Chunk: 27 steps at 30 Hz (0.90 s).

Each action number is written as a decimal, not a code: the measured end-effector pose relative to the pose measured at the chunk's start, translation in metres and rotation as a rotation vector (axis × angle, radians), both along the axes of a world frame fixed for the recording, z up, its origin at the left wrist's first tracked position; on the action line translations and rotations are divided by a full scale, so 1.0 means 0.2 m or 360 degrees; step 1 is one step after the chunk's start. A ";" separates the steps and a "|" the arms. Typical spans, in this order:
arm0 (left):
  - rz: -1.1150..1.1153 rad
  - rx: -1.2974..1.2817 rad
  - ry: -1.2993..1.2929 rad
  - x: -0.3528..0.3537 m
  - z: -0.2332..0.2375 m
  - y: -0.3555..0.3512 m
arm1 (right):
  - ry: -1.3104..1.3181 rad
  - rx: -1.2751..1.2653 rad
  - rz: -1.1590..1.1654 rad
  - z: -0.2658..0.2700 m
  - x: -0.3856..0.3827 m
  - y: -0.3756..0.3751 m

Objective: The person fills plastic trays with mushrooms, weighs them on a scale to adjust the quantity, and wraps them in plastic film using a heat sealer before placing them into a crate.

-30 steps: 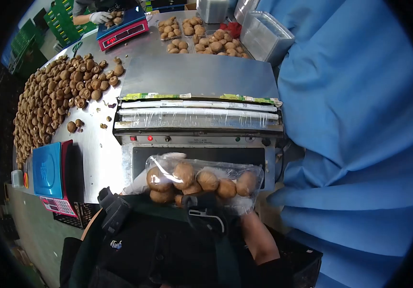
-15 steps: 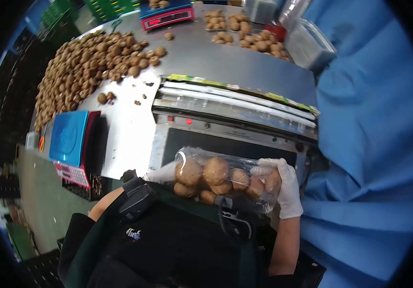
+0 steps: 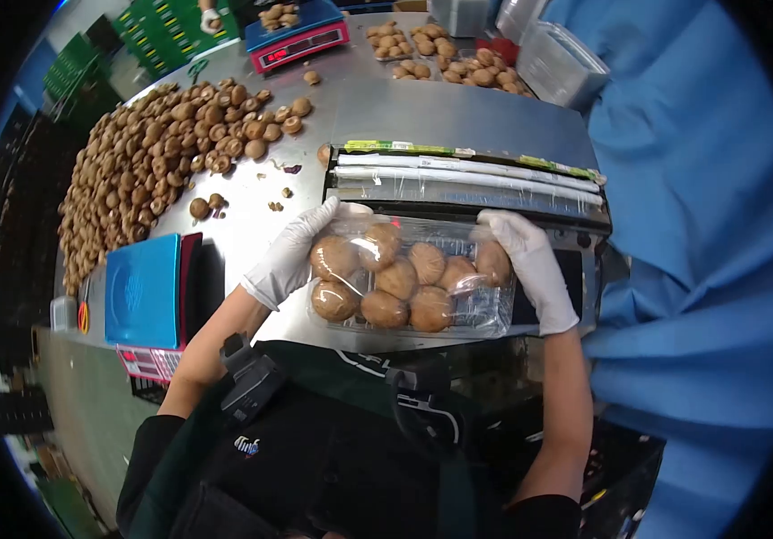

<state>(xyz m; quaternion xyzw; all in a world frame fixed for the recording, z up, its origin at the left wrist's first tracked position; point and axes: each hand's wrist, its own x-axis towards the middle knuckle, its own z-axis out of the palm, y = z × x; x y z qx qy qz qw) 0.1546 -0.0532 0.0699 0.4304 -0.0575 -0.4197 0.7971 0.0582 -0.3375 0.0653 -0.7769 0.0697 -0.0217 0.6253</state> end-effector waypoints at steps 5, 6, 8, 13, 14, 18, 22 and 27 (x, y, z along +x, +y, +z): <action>-0.0323 -0.0081 -0.0031 0.09 -0.02 0.00 | 0.0042 -0.0707 -0.0072 0.45 -0.03 0.36; -0.0430 -0.0110 -0.0107 0.08 0.00 -0.03 | 0.0116 -0.0954 0.0090 0.47 -0.05 0.40; -0.0598 -0.0100 -0.0266 0.08 0.03 -0.11 | 0.0279 -0.1090 0.0405 0.44 -0.08 0.42; -0.0829 -0.0385 -0.0308 -0.15 0.20 -0.40 | 0.0497 -0.0857 -0.0175 0.66 -0.50 0.32; -0.0783 -0.0367 -0.0393 -0.19 0.21 -0.44 | 0.0537 -0.0763 -0.0386 0.68 -0.64 0.27; -0.0948 -0.0380 -0.0796 -0.34 0.09 -0.55 | 0.0231 -0.0236 -0.1368 0.77 -1.42 0.14; -0.1079 0.0029 -0.0699 -0.59 -0.09 -0.61 | -0.0130 0.0163 -0.2192 0.67 -2.16 0.27; -0.1361 0.0220 -0.0638 -0.90 -0.22 -0.69 | -0.0057 0.0654 -0.2816 0.27 -2.97 0.45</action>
